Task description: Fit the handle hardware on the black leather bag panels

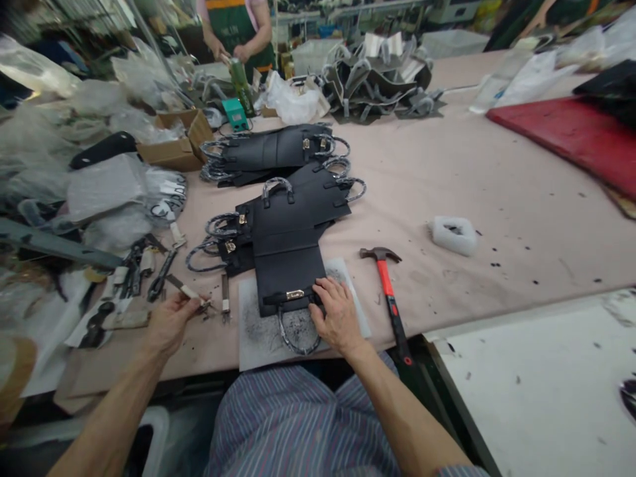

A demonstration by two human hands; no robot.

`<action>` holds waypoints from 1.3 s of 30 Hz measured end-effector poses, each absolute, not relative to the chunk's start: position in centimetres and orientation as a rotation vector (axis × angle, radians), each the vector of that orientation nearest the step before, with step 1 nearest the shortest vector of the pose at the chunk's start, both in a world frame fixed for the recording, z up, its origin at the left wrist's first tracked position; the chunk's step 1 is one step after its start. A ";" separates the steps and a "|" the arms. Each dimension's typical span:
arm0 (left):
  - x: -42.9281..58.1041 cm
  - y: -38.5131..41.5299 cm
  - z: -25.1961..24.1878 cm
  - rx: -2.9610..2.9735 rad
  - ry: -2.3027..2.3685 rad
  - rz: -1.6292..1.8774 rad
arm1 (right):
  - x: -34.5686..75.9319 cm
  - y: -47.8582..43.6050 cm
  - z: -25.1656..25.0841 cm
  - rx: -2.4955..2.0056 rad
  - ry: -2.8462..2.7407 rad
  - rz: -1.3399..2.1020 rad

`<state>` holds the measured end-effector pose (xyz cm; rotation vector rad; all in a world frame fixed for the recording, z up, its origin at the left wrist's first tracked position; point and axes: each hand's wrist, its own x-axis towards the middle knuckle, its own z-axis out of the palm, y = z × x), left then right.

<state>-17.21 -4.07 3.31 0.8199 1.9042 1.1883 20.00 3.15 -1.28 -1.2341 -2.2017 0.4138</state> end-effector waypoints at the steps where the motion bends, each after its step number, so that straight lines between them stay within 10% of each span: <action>1: -15.9 -4.0 3.4 0.848 1.875 1.282 | 20.0 3.2 -1.3 -1.235 -2.201 0.417; 39: -6.5 -1.8 -1.4 1.517 1.488 1.483 | 20.1 3.3 -0.6 -1.263 -2.238 0.462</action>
